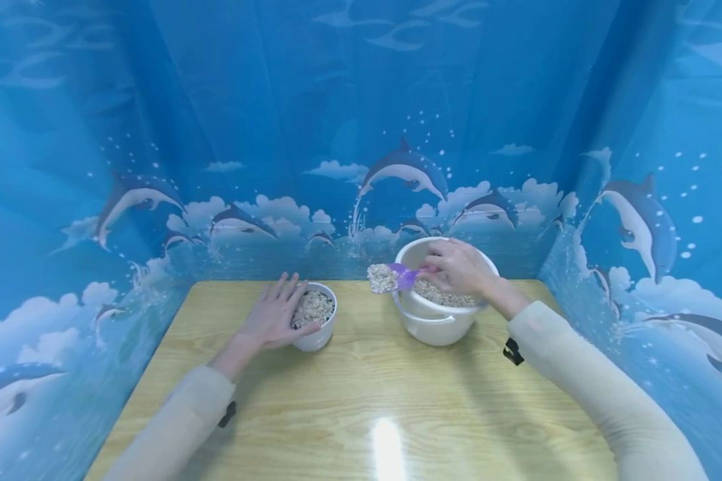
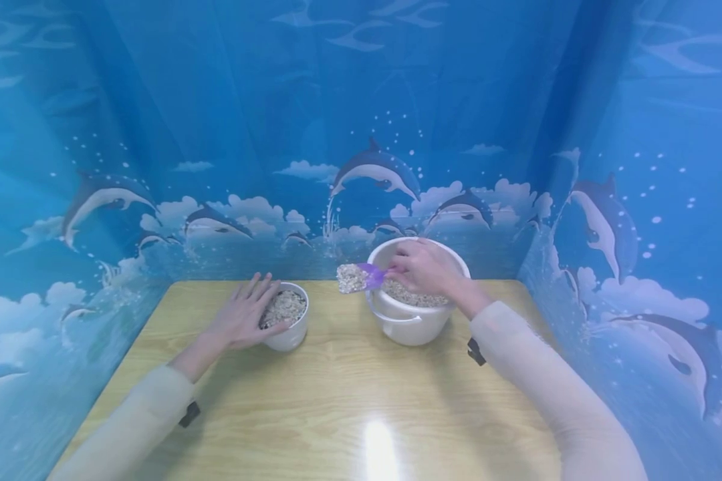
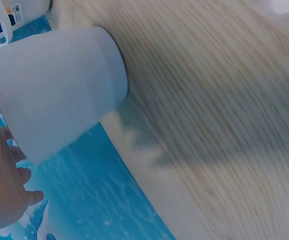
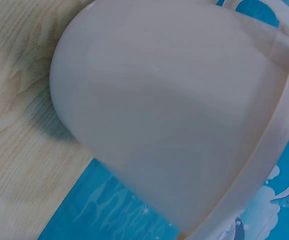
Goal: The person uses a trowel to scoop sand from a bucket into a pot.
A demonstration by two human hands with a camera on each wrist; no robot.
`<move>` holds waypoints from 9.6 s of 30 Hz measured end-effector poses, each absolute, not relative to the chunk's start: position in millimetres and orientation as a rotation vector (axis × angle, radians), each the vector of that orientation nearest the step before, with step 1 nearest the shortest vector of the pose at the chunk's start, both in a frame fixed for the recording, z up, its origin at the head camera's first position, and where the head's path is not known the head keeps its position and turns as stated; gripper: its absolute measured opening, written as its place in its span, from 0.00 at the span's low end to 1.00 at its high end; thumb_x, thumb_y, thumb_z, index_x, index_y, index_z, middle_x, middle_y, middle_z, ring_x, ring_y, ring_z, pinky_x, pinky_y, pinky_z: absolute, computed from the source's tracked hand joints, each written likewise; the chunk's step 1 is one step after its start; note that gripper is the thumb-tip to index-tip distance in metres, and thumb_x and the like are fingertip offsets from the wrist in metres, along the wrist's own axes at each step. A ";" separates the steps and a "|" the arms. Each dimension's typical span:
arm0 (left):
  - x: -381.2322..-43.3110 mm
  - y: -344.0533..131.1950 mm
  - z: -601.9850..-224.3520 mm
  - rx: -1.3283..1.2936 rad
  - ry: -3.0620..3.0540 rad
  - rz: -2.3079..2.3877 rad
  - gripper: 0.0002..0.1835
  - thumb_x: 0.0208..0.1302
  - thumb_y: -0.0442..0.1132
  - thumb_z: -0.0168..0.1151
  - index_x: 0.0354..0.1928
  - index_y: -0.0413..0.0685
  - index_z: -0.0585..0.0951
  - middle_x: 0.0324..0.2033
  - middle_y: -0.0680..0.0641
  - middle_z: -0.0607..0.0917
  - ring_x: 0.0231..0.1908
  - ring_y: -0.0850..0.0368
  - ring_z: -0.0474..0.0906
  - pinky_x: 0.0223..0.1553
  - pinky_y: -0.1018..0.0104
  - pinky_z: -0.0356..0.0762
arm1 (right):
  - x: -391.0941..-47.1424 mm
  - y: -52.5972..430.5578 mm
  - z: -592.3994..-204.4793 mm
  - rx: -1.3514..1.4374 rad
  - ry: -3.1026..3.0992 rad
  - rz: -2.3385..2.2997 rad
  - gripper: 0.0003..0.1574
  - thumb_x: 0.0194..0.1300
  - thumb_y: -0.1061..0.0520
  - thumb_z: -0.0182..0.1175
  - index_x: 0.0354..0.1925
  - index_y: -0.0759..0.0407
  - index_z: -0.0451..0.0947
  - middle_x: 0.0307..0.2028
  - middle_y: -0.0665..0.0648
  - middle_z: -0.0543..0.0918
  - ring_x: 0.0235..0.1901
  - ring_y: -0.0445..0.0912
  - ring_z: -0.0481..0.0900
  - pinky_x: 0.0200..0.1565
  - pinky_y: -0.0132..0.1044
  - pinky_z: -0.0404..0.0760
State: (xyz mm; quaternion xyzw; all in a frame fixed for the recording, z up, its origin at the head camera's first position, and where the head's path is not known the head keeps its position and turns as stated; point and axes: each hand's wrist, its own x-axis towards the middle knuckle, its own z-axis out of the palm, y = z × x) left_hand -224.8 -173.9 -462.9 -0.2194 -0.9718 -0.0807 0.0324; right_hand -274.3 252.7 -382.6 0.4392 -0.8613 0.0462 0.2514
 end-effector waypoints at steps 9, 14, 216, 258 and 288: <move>-223.4 -187.5 -468.6 -0.651 -2.981 -0.248 0.57 0.66 0.76 0.56 0.84 0.46 0.56 0.84 0.34 0.51 0.84 0.32 0.47 0.84 0.31 0.46 | -271.4 233.7 -381.2 1.225 -2.375 0.150 0.10 0.65 0.46 0.74 0.39 0.49 0.88 0.36 0.50 0.86 0.38 0.45 0.82 0.47 0.42 0.87; -221.9 -193.2 -469.5 -0.638 -2.990 -0.254 0.57 0.67 0.76 0.55 0.84 0.45 0.55 0.84 0.33 0.50 0.84 0.31 0.46 0.83 0.31 0.44 | -269.7 222.6 -380.8 1.229 -2.389 0.153 0.12 0.67 0.44 0.71 0.41 0.48 0.89 0.41 0.51 0.89 0.42 0.46 0.85 0.51 0.44 0.88; -215.5 -213.5 -476.2 -0.602 -3.011 -0.239 0.57 0.70 0.75 0.52 0.84 0.40 0.52 0.83 0.31 0.49 0.83 0.29 0.45 0.82 0.28 0.42 | -313.3 89.4 -390.4 1.111 -2.430 -0.560 0.23 0.74 0.34 0.59 0.54 0.43 0.87 0.57 0.52 0.85 0.57 0.48 0.80 0.58 0.42 0.80; -215.1 -213.9 -475.6 -0.596 -3.014 -0.230 0.57 0.70 0.75 0.52 0.84 0.40 0.52 0.83 0.31 0.50 0.83 0.29 0.45 0.82 0.28 0.43 | -289.4 106.4 -377.3 1.066 -2.200 -0.531 0.17 0.73 0.42 0.64 0.55 0.44 0.87 0.58 0.53 0.87 0.57 0.49 0.82 0.58 0.41 0.83; -215.0 -214.1 -478.3 -0.598 -3.019 -0.255 0.57 0.70 0.76 0.51 0.84 0.42 0.50 0.83 0.31 0.48 0.83 0.29 0.43 0.82 0.27 0.41 | -265.9 176.7 -388.8 1.048 -2.266 -0.257 0.16 0.75 0.42 0.63 0.43 0.50 0.88 0.35 0.54 0.82 0.37 0.49 0.78 0.41 0.40 0.79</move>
